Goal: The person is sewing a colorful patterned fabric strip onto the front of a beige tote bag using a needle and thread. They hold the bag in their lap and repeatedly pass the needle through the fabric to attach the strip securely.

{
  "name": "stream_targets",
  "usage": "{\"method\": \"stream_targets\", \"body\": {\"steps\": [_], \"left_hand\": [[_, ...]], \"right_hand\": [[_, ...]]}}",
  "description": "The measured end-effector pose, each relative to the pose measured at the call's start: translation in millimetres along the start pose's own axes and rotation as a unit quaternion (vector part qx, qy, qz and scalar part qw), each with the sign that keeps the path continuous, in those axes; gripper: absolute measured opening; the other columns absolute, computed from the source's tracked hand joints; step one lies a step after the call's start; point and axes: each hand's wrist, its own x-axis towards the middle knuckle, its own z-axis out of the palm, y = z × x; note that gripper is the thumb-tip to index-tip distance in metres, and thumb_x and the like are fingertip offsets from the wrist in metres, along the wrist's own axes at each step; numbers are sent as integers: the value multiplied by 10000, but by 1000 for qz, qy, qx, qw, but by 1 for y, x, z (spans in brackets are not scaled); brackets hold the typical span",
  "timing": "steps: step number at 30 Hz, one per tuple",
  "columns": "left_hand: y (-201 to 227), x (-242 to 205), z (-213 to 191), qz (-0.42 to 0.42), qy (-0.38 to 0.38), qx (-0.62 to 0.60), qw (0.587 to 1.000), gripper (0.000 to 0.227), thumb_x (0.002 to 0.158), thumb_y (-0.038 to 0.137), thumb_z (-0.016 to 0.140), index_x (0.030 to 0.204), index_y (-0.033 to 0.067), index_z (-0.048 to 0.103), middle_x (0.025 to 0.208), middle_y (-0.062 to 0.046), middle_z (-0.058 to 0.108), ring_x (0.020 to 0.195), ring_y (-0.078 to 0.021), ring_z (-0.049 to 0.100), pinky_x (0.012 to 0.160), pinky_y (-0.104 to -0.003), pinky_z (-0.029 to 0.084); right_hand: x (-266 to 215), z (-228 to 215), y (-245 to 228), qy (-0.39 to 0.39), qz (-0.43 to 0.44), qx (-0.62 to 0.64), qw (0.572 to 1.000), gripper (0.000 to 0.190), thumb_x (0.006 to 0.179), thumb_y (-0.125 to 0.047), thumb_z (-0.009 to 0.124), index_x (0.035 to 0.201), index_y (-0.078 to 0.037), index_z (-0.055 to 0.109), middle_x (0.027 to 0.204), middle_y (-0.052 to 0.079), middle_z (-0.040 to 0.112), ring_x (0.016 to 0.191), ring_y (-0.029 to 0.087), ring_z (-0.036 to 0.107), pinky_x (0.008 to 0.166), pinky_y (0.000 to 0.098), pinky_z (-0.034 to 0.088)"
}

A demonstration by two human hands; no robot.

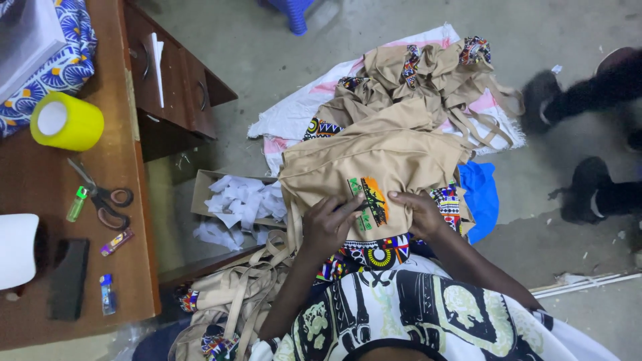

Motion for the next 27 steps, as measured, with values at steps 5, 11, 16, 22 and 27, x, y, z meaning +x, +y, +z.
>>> {"method": "stream_targets", "body": {"steps": [5, 11, 16, 22, 27], "left_hand": [[8, 2, 8, -15, 35, -27, 999, 287, 985, 188, 736, 1264, 180, 802, 893, -84, 671, 759, -306, 717, 674, -394, 595], [14, 4, 10, -26, 54, -33, 998, 275, 976, 162, 752, 1245, 151, 809, 838, -80, 655, 705, -305, 704, 635, -389, 592], [19, 4, 9, -27, 53, -13, 998, 271, 1006, 224, 721, 1255, 153, 801, 869, -68, 663, 730, -282, 712, 648, -372, 596], [50, 24, -24, -173, -26, -223, 959, 648, 911, 268, 842, 1432, -18, 583, 1069, -293, 646, 974, -527, 707, 829, -580, 581], [46, 29, -44, -108, -335, -641, 682, 430, 1122, 327, 584, 1424, 29, 655, 1063, -108, 633, 859, -177, 675, 797, -284, 596]], "right_hand": [[8, -22, 15, -13, 15, 4, 1000, 363, 874, 8, 686, 1213, 133, 649, 958, 302, 774, 880, 451, 782, 796, 625, 627], [5, -23, 14, -35, 21, 9, 999, 398, 869, 25, 667, 1257, 113, 646, 996, 313, 775, 908, 470, 774, 820, 626, 627], [15, -49, 24, -2, 24, -14, 1000, 493, 836, 44, 689, 1321, 108, 627, 1044, 317, 770, 934, 474, 767, 859, 613, 612], [14, -53, 18, 35, 9, -44, 998, 533, 795, 32, 770, 1304, 105, 632, 1028, 279, 778, 944, 421, 775, 856, 597, 610], [-5, -15, -8, 13, 26, -257, 966, 429, 844, -173, 818, 478, -120, 600, 404, -8, 519, 353, 136, 468, 502, 361, 440]]}}
